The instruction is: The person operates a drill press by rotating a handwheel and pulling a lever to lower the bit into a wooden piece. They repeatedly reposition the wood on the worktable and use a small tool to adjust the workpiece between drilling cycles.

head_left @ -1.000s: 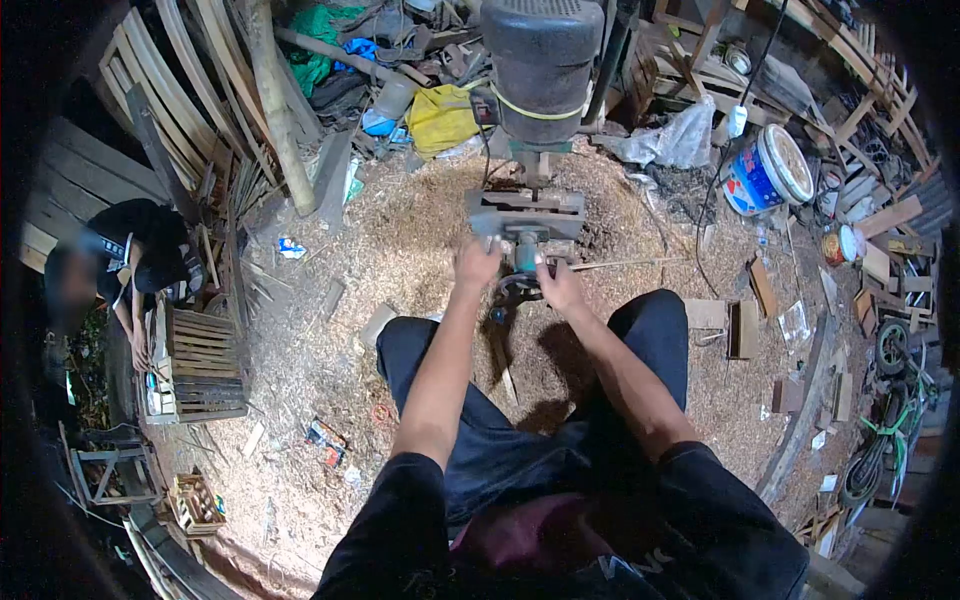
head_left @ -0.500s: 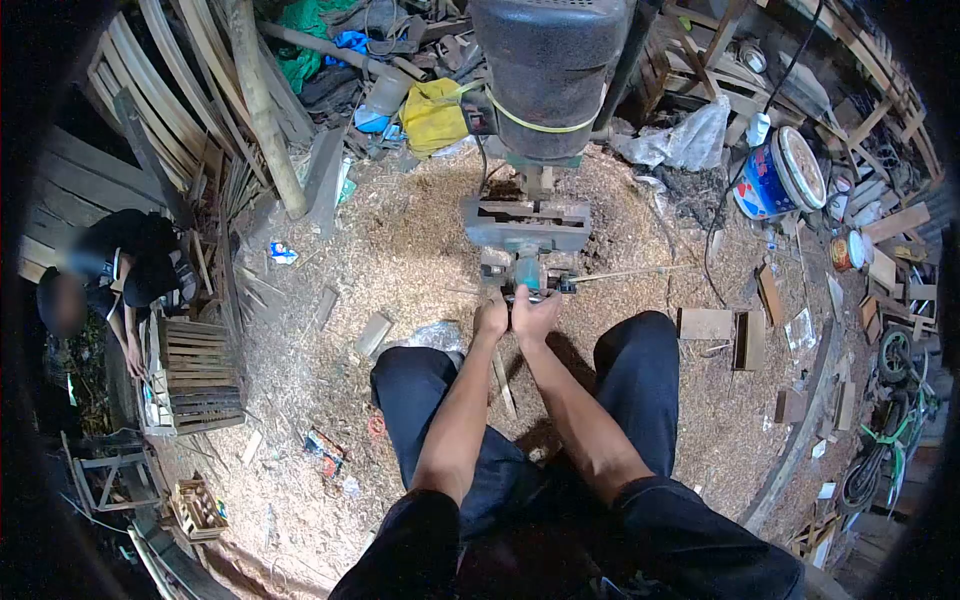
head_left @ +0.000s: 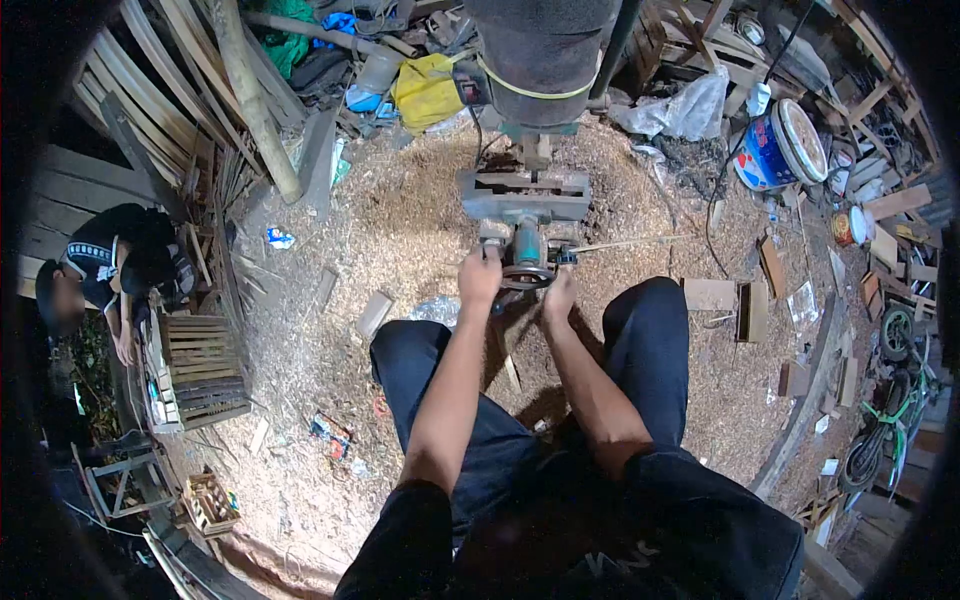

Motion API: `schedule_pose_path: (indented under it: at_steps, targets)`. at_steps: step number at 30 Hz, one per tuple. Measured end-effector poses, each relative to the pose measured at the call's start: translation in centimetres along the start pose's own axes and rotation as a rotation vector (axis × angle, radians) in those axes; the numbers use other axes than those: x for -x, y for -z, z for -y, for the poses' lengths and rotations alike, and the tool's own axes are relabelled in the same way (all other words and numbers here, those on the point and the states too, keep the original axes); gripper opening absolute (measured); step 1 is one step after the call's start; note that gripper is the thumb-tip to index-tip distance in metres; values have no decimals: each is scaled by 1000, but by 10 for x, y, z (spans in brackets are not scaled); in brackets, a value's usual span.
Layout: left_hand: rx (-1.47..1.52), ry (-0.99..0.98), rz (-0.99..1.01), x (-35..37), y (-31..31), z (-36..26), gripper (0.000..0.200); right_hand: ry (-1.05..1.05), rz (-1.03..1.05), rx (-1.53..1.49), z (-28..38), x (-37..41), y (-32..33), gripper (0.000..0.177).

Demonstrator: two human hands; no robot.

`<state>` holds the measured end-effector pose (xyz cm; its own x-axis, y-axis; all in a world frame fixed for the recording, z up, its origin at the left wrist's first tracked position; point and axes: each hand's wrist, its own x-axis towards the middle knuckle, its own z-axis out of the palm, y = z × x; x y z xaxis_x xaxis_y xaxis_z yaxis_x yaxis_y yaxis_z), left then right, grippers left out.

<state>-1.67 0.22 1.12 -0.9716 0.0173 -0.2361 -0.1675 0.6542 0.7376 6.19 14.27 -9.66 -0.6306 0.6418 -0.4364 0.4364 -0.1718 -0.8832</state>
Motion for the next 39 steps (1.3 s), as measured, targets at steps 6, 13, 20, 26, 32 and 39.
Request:
schedule_pose_path:
  at_steps: [6,13,20,26,32,39]
  targets:
    - [23,-1,-21,11,-10,14,51,470,-360,57,-20,6,-26,34]
    - [-72,-31,7,11,-18,1,51,-210,-160,4,-100,-37,15,49]
    - [23,-426,-152,27,-57,-13,47,297,-294,211,78,-84,25,61]
    - [10,-395,-224,24,-73,-9,50,283,-68,414,123,-135,39,51]
    - [-24,-385,-219,20,-74,-6,51,450,-124,379,94,-147,16,39]
    - [-4,-288,-138,15,-68,-12,53,408,-71,290,112,-127,27,36]
